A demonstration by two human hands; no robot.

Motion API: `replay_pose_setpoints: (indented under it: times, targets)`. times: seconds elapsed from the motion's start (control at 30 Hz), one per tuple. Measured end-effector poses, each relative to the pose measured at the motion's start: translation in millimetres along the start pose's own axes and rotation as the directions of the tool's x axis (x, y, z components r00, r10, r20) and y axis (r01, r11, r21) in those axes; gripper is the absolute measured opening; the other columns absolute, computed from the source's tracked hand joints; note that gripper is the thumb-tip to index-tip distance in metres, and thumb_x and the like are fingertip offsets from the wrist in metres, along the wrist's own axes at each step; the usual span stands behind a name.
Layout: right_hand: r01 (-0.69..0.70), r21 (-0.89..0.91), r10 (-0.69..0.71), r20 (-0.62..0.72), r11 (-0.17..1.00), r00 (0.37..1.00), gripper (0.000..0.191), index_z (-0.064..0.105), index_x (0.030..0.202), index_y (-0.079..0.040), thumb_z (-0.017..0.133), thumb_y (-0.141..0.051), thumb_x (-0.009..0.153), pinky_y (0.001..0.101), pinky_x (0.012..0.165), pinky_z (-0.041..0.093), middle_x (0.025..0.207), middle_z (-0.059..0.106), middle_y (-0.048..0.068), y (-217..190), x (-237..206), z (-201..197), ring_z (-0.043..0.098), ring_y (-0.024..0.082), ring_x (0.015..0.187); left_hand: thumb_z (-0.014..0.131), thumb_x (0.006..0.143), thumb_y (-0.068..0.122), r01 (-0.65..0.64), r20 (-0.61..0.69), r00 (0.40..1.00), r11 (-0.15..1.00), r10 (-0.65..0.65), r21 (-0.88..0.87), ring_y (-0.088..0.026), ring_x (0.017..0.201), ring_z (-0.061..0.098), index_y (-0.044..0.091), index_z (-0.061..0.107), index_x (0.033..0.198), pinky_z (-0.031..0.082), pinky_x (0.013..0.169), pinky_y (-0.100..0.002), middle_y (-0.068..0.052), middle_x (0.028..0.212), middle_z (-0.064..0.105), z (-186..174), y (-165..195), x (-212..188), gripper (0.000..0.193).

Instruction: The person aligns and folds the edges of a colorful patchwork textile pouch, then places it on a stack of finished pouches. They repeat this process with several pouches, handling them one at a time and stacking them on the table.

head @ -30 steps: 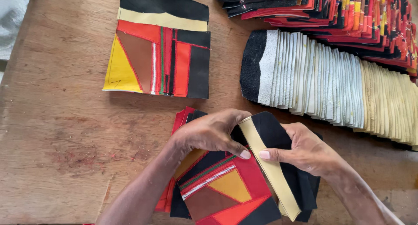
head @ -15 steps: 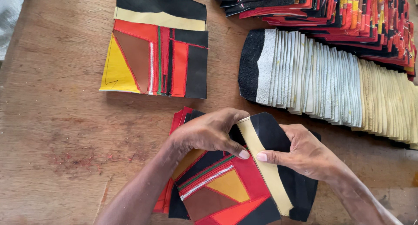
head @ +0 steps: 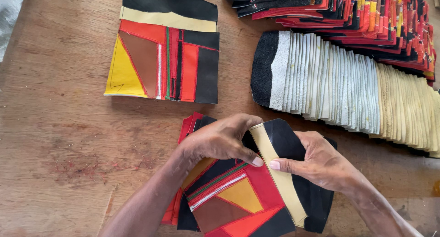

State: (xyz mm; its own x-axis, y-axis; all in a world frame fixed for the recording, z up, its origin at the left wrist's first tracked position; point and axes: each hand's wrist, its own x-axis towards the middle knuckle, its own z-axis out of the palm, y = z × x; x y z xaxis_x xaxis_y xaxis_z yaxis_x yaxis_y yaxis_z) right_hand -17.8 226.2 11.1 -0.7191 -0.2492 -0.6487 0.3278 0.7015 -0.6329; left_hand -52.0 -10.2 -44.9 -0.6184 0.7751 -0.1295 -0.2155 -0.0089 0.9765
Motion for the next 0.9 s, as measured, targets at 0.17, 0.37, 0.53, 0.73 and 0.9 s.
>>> replay_pose_setpoints:
  times: [0.17,0.37,0.53,0.73,0.9]
  targets:
    - [-0.024,0.009,0.024,-0.006,1.0,1.0,0.045,0.075,0.109,-0.008,0.083,-0.037,0.075,0.0326,0.068,0.065,0.081,0.078,0.005,-2,1,3,0.074,0.013,0.075,0.087,0.065,0.01,-0.006,-0.009,1.0,1.0,0.006,0.004,-0.019,0.101,0.073,-0.001,0.069,0.109,0.056,0.096,-0.033,-0.011,0.106,0.078,1,-4,2,0.049]
    - [0.042,-0.007,-0.042,-0.009,0.999,0.999,0.045,0.074,0.113,-0.009,0.08,-0.033,0.075,0.0324,0.073,0.064,0.086,0.079,0.003,-8,4,4,0.074,0.012,0.08,0.085,0.067,0.005,0.006,-0.045,0.999,0.998,-0.009,-0.058,-0.017,0.096,0.071,-0.002,0.067,0.108,0.056,0.091,-0.033,-0.01,0.1,0.077,2,-10,6,0.045]
    - [0.07,-0.083,-0.074,-0.044,0.994,0.996,0.045,0.071,0.115,-0.009,0.08,-0.033,0.077,0.0318,0.075,0.063,0.087,0.08,0.003,0,10,7,0.073,0.012,0.081,0.082,0.065,0.001,0.005,-0.128,0.992,0.994,-0.02,-0.111,-0.017,0.097,0.072,0.0,0.064,0.112,0.06,0.089,-0.032,-0.007,0.098,0.074,6,-12,6,0.05]
    - [0.122,0.586,-0.109,-0.058,0.801,0.992,0.063,0.057,0.139,-0.005,0.082,-0.026,0.084,0.0443,0.087,0.057,0.12,0.07,0.02,21,9,-25,0.073,0.027,0.1,0.087,0.067,0.0,0.015,-0.265,0.962,0.981,-0.067,-0.194,-0.016,0.098,0.074,0.002,0.07,0.112,0.056,0.097,-0.026,-0.009,0.104,0.078,-4,-1,-3,0.049]
    - [0.23,0.933,-0.602,-0.019,0.276,0.798,0.074,0.04,0.151,0.001,0.078,-0.025,0.093,0.0449,0.106,0.048,0.139,0.058,0.028,53,-15,-38,0.061,0.033,0.129,0.085,0.073,-0.003,-0.216,-0.49,0.866,0.808,-0.101,-0.548,-0.018,0.09,0.075,-0.001,0.069,0.106,0.063,0.088,-0.037,-0.013,0.101,0.077,-13,-5,-5,0.037]
